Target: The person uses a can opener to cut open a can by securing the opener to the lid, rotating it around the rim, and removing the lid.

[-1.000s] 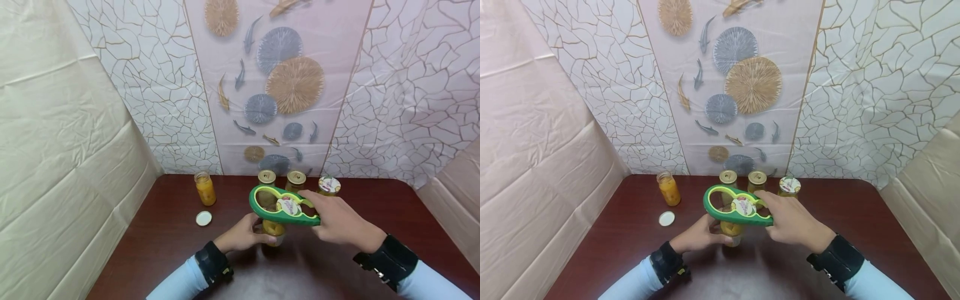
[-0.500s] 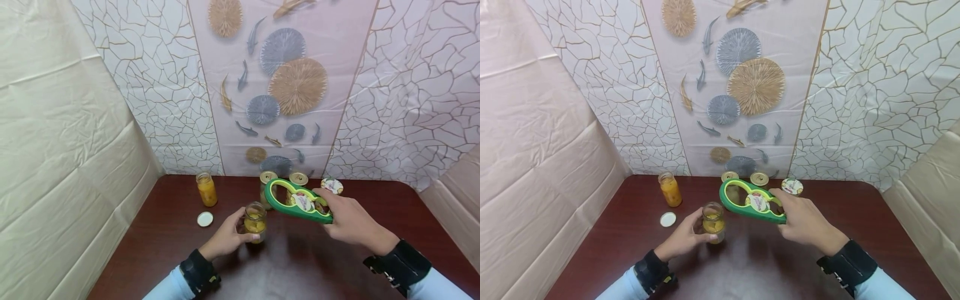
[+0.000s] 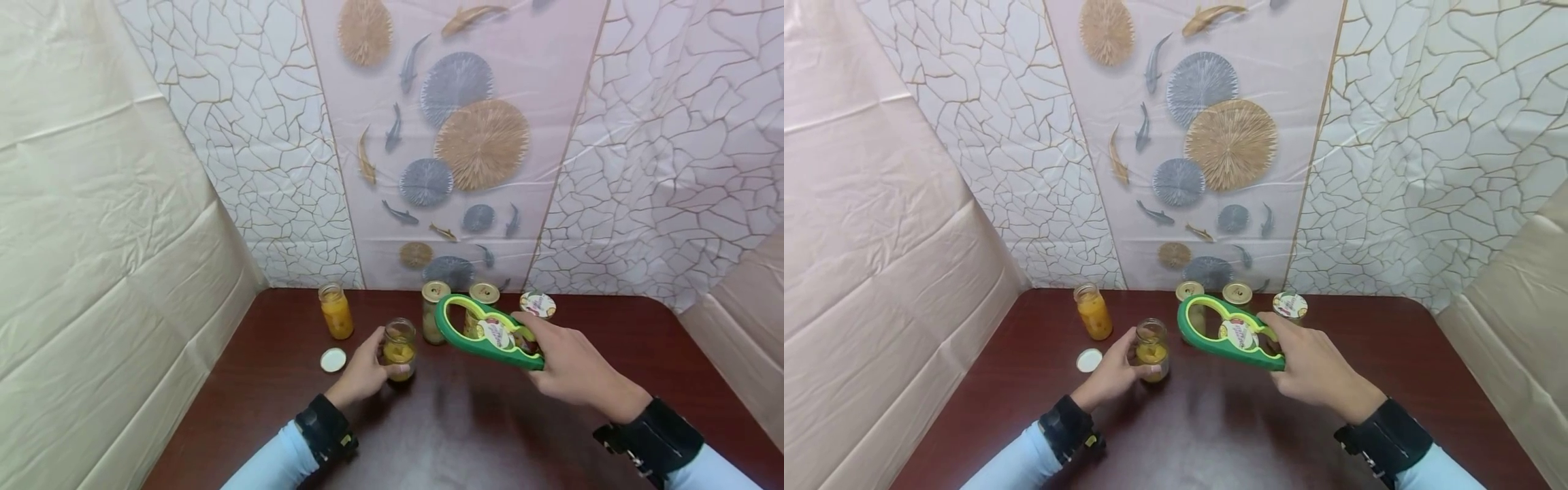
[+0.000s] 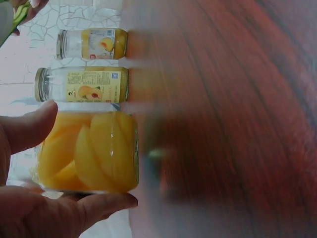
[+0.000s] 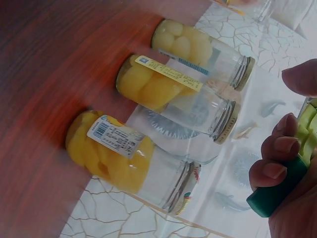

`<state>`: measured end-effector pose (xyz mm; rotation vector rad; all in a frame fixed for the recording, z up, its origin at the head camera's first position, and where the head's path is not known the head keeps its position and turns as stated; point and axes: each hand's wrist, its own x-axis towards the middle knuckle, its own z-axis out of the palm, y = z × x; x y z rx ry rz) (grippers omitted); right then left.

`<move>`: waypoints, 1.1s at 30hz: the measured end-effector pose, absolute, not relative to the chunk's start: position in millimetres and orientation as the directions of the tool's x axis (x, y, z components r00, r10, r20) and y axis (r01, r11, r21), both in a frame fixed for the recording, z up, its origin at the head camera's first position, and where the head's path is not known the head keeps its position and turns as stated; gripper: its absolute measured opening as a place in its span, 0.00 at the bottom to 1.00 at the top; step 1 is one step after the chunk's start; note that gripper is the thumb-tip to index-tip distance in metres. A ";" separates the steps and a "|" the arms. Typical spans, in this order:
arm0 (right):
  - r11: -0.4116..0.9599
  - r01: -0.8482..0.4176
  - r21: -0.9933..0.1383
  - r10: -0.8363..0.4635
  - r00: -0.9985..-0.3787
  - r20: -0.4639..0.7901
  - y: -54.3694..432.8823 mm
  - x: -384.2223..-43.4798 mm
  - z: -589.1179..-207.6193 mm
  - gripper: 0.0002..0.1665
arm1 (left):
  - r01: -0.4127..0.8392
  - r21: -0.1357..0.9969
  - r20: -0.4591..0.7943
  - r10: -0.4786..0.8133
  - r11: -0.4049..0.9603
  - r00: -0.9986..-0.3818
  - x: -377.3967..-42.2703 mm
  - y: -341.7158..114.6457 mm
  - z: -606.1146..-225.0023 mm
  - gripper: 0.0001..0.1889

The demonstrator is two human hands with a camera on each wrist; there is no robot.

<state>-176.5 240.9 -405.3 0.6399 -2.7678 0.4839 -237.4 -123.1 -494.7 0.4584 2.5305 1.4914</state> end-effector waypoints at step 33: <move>0.837 -0.449 -0.313 -0.374 -0.887 0.271 230.3 -173.9 -420.6 0.48 | 0.023 0.891 0.003 0.046 0.453 -0.999 -313.6 -101.5 -506.4 0.35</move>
